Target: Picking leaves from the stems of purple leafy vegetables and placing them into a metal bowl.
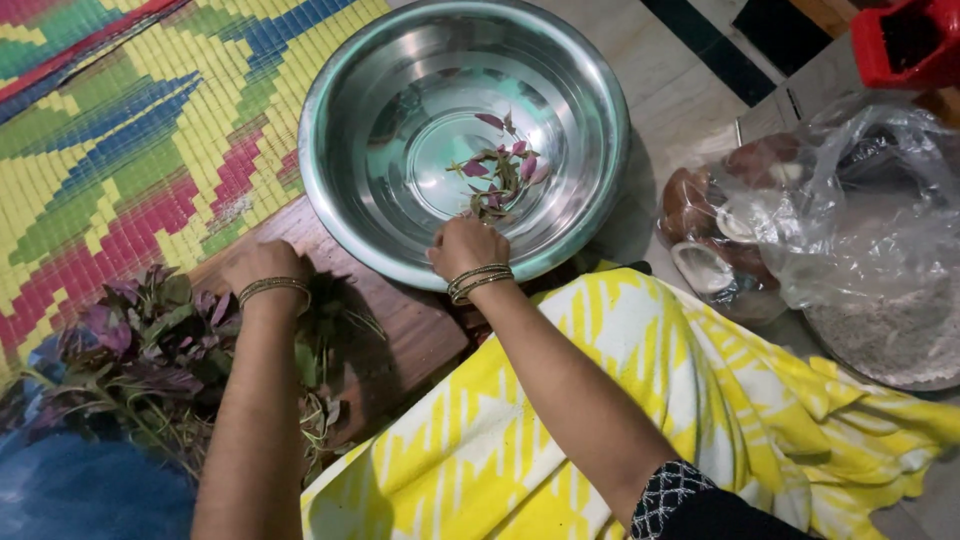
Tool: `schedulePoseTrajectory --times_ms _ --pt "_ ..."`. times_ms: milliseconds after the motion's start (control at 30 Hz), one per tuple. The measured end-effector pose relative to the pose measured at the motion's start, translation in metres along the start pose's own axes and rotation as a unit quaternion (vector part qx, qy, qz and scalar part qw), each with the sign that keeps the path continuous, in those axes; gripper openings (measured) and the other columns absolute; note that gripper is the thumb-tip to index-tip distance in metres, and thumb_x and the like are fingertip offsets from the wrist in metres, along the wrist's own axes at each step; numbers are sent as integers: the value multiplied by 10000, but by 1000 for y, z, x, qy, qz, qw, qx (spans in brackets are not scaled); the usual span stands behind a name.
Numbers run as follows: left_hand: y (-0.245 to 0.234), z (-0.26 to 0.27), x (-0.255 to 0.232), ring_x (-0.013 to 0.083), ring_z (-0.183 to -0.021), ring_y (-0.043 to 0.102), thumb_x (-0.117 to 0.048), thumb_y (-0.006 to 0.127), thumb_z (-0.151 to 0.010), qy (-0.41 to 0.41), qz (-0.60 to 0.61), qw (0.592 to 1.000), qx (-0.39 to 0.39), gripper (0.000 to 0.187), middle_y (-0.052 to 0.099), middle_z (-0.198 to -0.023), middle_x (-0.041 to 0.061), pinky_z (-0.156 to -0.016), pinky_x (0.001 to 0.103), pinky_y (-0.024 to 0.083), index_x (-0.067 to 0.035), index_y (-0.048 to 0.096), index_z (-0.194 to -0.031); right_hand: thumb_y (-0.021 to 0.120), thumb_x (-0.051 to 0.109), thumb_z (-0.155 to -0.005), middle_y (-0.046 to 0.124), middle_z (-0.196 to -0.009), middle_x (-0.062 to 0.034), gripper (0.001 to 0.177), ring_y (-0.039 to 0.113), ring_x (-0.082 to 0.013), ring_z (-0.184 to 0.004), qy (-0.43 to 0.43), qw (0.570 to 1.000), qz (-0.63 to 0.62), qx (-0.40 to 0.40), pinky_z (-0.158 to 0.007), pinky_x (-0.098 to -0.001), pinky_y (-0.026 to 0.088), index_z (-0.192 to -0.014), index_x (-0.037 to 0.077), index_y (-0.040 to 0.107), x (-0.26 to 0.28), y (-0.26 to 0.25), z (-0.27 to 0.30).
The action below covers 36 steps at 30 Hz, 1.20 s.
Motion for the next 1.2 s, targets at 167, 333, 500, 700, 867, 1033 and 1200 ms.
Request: schedulePoseTrajectory --times_ms 167,333,500,700,867,1033,1200 --pt "-13 -6 -4 294 -933 737 -303 629 -1019 38 50 990 -123 234 764 -1036 122 -785 442 561 -166 816 -1050 724 367 -917 764 -1081 -90 220 726 -271 -1046 -6 1000 5 6 -955 -448 548 -1047 206 801 3 2 -1" --pt "-32 11 -12 247 -699 690 -370 684 -910 62 94 963 -243 248 709 -836 83 -561 420 534 -153 780 -984 728 360 -911 762 -1085 -99 232 732 -276 -1039 -6 1000 -4 -1 -944 -446 559 -1056 192 792 3 4 -3" --pt "66 -17 -8 121 -780 742 -452 614 -1020 36 -163 983 72 433 789 -794 37 -589 281 548 -79 793 -894 738 375 -889 768 -1067 -105 249 728 -287 -1035 -30 1000 4 -7 -946 -450 553 -1067 210 793 4 11 -7" --pt "16 17 -15 275 -1007 769 -182 621 -997 72 -39 996 34 190 777 -1104 140 -760 431 613 -86 745 -1104 748 388 -877 764 -1064 -109 272 728 -293 -1032 -39 999 6 -11 -942 -457 552 -1082 213 790 4 13 -7" --pt "-26 34 -18 320 -964 752 -128 586 -978 74 27 997 15 265 767 -1032 184 -854 513 564 -78 654 -1228 737 389 -894 771 -1048 -100 276 730 -280 -1022 -33 999 10 3 -945 -453 550 -1109 223 777 4 12 -7" --pt "-40 41 -16 339 -1002 724 -100 583 -946 97 38 994 -28 286 730 -1086 167 -795 479 601 -61 662 -1219 700 358 -930 775 -1033 -89 268 746 -258 -998 -29 999 -4 15 -925 -431 576 -1169 247 749 4 11 -7" --pt "-31 56 -14 294 -1096 732 -201 520 -1053 160 -94 974 130 287 722 -1210 139 -895 456 582 -89 731 -1213 725 293 -878 787 -1061 -14 262 739 -239 -998 -55 996 -70 -21 -916 -413 570 -1136 277 770 -1 12 -14"
Point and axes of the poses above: each hand's wrist, its own z-axis away from the middle knuckle, its own y-axis out of the palm, x = y × z, the point moved 5 cm from there along -z, towards the middle knuckle
